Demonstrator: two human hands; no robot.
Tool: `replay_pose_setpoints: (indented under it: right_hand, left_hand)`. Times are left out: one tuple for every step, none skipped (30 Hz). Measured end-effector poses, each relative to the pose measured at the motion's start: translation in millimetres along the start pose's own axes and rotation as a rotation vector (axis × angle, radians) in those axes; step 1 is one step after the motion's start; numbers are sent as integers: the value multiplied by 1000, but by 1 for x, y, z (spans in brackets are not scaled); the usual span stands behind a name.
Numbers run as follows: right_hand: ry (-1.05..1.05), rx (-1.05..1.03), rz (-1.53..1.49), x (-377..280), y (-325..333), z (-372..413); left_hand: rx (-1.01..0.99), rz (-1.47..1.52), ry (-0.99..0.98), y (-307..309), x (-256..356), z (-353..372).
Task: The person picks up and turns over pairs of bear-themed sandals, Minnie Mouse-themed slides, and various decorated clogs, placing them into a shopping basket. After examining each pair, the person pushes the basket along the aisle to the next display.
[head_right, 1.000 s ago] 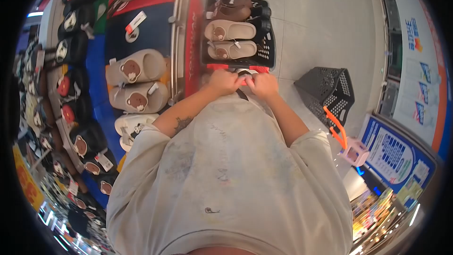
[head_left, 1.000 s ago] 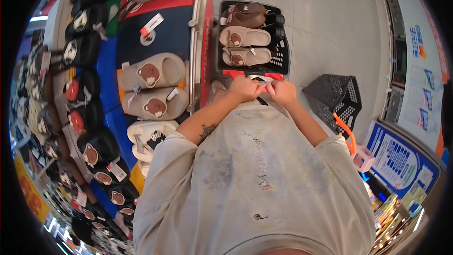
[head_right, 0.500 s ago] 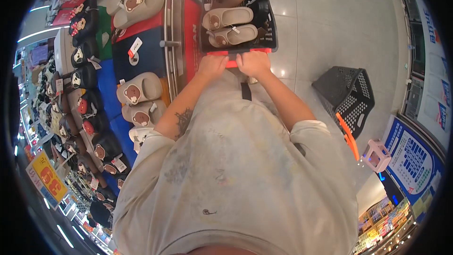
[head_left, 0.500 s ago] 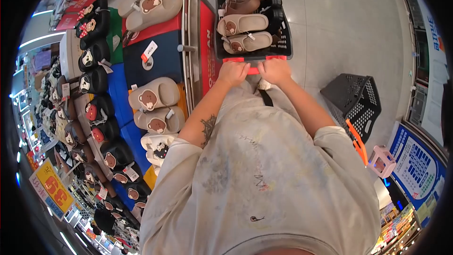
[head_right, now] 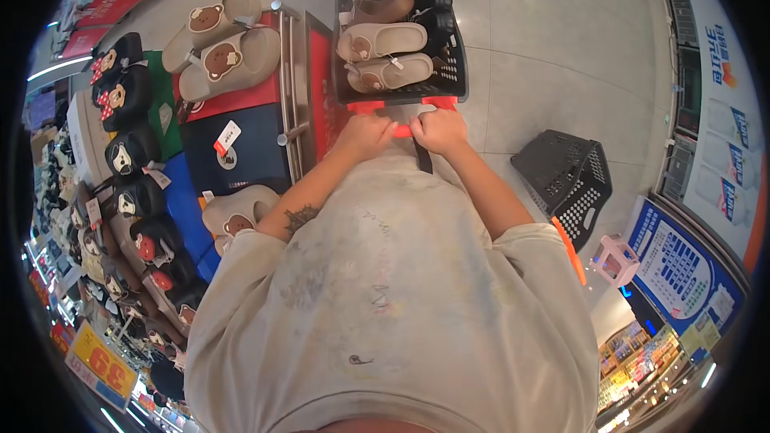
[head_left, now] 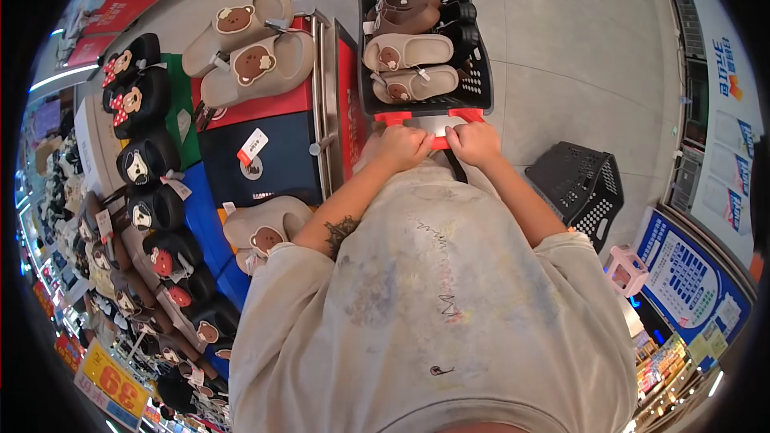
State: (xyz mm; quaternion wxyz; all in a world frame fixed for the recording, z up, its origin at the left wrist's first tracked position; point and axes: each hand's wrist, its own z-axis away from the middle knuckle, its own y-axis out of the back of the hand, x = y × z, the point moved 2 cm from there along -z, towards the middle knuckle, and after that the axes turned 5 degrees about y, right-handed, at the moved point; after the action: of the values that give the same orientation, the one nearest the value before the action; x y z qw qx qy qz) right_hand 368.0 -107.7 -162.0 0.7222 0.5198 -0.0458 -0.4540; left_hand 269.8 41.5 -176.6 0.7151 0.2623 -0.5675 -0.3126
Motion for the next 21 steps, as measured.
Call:
replay_pose_setpoints:
  right_hand:
    - [-25, -42, -1, -1, 7, -5]
    - [-24, -39, 8, 1, 13, -14]
    - [-31, -70, -36, 4, 15, -19]
    - [-42, -113, -90, 6, 14, -21]
    - [-54, -133, -106, 8, 12, -25]
    - [-85, -178, -170, 10, 13, -32]
    - [-114, -216, -233, 14, 14, -42]
    - [-183, -285, -318, 17, 13, -52]
    - [-191, -291, -333, 24, 6, -67]
    - [-142, -236, -411, 29, -7, -81]
    - [-86, -187, -488, 33, -21, -91]
    - [-80, -202, -506, 35, -36, -101]
    - [-141, -107, -666, 36, -46, -114]
    - [-211, -14, -828, 37, -57, -125]
    - [-222, -21, -853, 31, -63, -131]
    - [-287, -91, -848, 27, -68, -139]
    - [-354, -149, -835, 28, -72, -152]
    - [-311, -132, -782, 24, -73, -157]
    - [-303, -120, -702, 19, -78, -162]
    - [-333, -119, -711, 19, -83, -167]
    - [-338, -186, -731, 16, -89, -168]
  left_hand:
    - [-48, 6, 21, 8, 2, -5]
    - [-40, 10, 18, 18, 5, -13]
    - [-99, 42, 83, 27, 9, -17]
    - [-173, 76, 154, 30, 10, -18]
    - [-199, 82, 164, 20, 0, -20]
    - [-155, 382, 269, 3, -19, -24]
    - [-101, 673, 377, 4, -29, -33]
    - [-236, 880, 637, 2, -41, -42]
    - [-251, 874, 646, 10, -46, -55]
    - [-165, 563, 599, 19, -51, -66]
    - [-79, 254, 548, 24, -54, -73]
    - [-88, 243, 569, 25, -57, -79]
    - [-75, 111, 524, 28, -61, -90]
    - [-69, -20, 476, 30, -66, -98]
    - [-93, -34, 482, 30, -72, -101]
    - [-84, -189, 364, 29, -76, -110]
    - [-65, -335, 229, 25, -81, -125]
    - [-136, -460, 147, 24, -83, -135]
    - [-149, -454, 118, 20, -90, -149]
    - [-146, -664, -33, 14, -94, -155]
    - [-143, -867, -183, 7, -97, -157]
